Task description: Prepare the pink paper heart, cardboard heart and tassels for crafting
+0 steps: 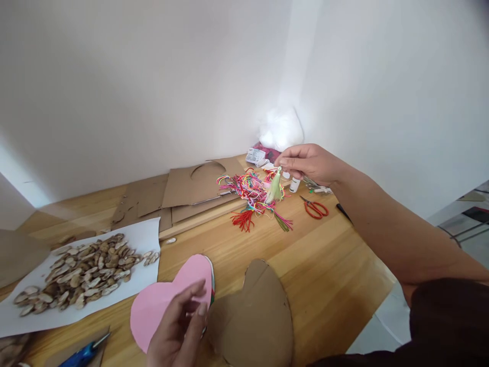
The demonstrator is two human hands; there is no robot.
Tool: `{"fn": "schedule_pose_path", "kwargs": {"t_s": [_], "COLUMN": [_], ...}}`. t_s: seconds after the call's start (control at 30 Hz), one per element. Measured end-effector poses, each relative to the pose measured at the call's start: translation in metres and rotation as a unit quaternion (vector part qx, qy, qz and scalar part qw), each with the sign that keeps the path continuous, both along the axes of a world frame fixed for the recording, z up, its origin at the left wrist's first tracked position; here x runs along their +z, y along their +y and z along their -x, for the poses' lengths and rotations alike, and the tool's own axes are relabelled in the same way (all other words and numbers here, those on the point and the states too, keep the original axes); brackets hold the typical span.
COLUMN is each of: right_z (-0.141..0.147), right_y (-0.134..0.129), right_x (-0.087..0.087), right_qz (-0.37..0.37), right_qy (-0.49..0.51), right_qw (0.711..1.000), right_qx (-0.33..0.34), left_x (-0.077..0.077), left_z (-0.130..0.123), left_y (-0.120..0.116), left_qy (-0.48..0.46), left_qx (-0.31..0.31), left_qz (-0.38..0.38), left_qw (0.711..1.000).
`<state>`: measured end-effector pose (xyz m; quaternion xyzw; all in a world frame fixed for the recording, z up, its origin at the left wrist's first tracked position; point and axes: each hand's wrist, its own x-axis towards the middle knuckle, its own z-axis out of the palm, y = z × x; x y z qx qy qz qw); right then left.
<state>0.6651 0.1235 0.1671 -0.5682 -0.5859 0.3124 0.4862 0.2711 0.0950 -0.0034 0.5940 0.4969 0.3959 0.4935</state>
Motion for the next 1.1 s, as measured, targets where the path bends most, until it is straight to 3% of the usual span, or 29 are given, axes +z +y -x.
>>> {"fn": "schedule_pose_path", "kwargs": {"t_s": [0.1,0.2,0.3,0.4,0.57,0.67,0.73,0.83,0.93,1.0,1.1], "right_z": [0.016,0.029,0.033,0.019,-0.028,-0.049,-0.054,-0.052,-0.048,-0.046,-0.045], "right_y": [0.004,0.008,0.007,-0.007,-0.051,-0.069,-0.067,-0.039,0.010,0.045,0.088], "right_x": [0.002,-0.001,-0.004,0.001,0.023,0.026,0.014,-0.021,-0.059,-0.077,-0.096], "right_qz": [0.002,0.008,0.002,-0.026,-0.025,0.102,0.195,0.248,0.228,0.218,0.224], "right_qy": [-0.001,-0.024,-0.041,-0.040,-0.062,-0.141,-0.194,-0.252,-0.329,-0.353,-0.377], "right_qw": [0.999,0.999,0.998,0.999,0.996,0.984,0.955,0.925,0.916,0.910,0.896], "right_qx": [0.037,0.045,0.039,-0.004,-0.060,0.037,0.113,0.139,0.041,-0.012,-0.076], "left_x": [0.044,0.080,0.087,0.073,0.051,0.053,0.058,0.064,0.062,0.056,0.045], "left_z": [-0.041,-0.110,-0.173,-0.202,-0.201,-0.205,-0.210,-0.210,-0.196,-0.178,-0.143], "left_y": [0.029,0.068,0.101,0.123,0.159,0.184,0.199,0.210,0.201,0.180,0.128], "left_qy": [0.042,-0.010,-0.041,0.028,0.049,0.030,0.013,0.006,0.014,0.019,0.013], "left_qx": [-0.099,-0.191,-0.334,-0.389,-0.332,-0.257,-0.201,-0.138,-0.100,-0.098,-0.155], "left_qz": [-0.091,-0.179,-0.161,-0.153,-0.128,-0.113,-0.118,-0.115,-0.101,-0.093,-0.095], "left_qw": [0.990,0.965,0.928,0.908,0.933,0.959,0.972,0.984,0.990,0.991,0.983]}}
